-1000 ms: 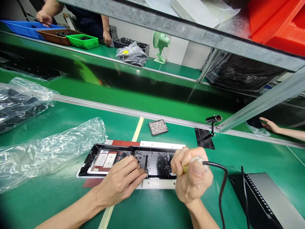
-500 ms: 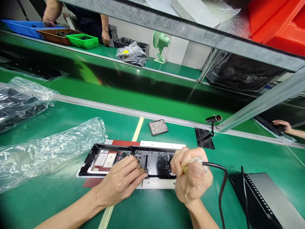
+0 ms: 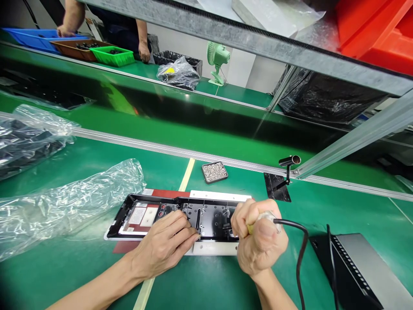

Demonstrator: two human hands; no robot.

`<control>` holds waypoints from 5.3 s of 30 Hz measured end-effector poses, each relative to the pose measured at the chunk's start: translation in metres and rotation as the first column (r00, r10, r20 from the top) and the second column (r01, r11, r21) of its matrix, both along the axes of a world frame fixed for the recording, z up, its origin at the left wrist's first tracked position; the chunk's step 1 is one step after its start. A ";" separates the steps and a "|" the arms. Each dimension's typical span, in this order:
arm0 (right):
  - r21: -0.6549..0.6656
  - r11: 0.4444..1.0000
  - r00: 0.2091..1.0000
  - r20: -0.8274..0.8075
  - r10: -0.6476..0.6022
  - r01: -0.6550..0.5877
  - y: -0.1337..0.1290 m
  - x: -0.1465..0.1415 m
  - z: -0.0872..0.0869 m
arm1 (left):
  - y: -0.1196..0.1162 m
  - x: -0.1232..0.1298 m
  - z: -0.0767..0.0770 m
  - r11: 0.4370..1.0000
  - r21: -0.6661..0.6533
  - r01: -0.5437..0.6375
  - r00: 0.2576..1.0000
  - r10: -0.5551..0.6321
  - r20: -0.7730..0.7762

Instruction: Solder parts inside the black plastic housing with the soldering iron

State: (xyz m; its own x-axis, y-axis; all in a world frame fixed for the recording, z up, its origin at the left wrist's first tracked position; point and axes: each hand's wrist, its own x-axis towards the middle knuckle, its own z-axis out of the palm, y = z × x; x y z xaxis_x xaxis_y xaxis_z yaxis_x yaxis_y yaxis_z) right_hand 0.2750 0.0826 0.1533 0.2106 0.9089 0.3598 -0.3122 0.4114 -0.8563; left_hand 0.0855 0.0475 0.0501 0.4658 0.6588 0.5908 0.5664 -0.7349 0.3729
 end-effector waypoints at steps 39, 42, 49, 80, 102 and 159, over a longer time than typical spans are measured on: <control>0.024 1.000 1.000 -0.009 0.014 -0.014 -0.001 0.001 -0.001 | -0.002 -0.001 -0.003 1.000 -0.021 -0.004 1.000 0.004 -0.022; 0.021 0.999 0.999 0.005 0.043 -0.044 0.000 0.002 0.000 | -0.001 0.000 -0.003 1.000 -0.013 -0.008 1.000 0.008 -0.029; 0.017 0.999 0.999 0.002 0.051 -0.051 0.000 0.002 0.001 | -0.001 0.000 -0.001 1.000 -0.004 -0.007 1.000 0.006 -0.027; 0.009 1.000 1.000 -0.013 0.023 -0.023 0.000 0.000 0.000 | -0.001 0.000 -0.002 1.000 -0.015 -0.009 1.000 0.008 -0.017; 0.027 0.999 1.000 0.004 0.026 -0.026 0.000 0.003 -0.002 | -0.002 0.000 -0.003 1.000 -0.024 -0.004 1.000 0.004 -0.012; 0.013 1.000 1.000 -0.013 0.001 -0.001 0.000 0.001 -0.001 | -0.002 0.001 -0.002 0.999 -0.032 -0.008 1.000 0.008 0.015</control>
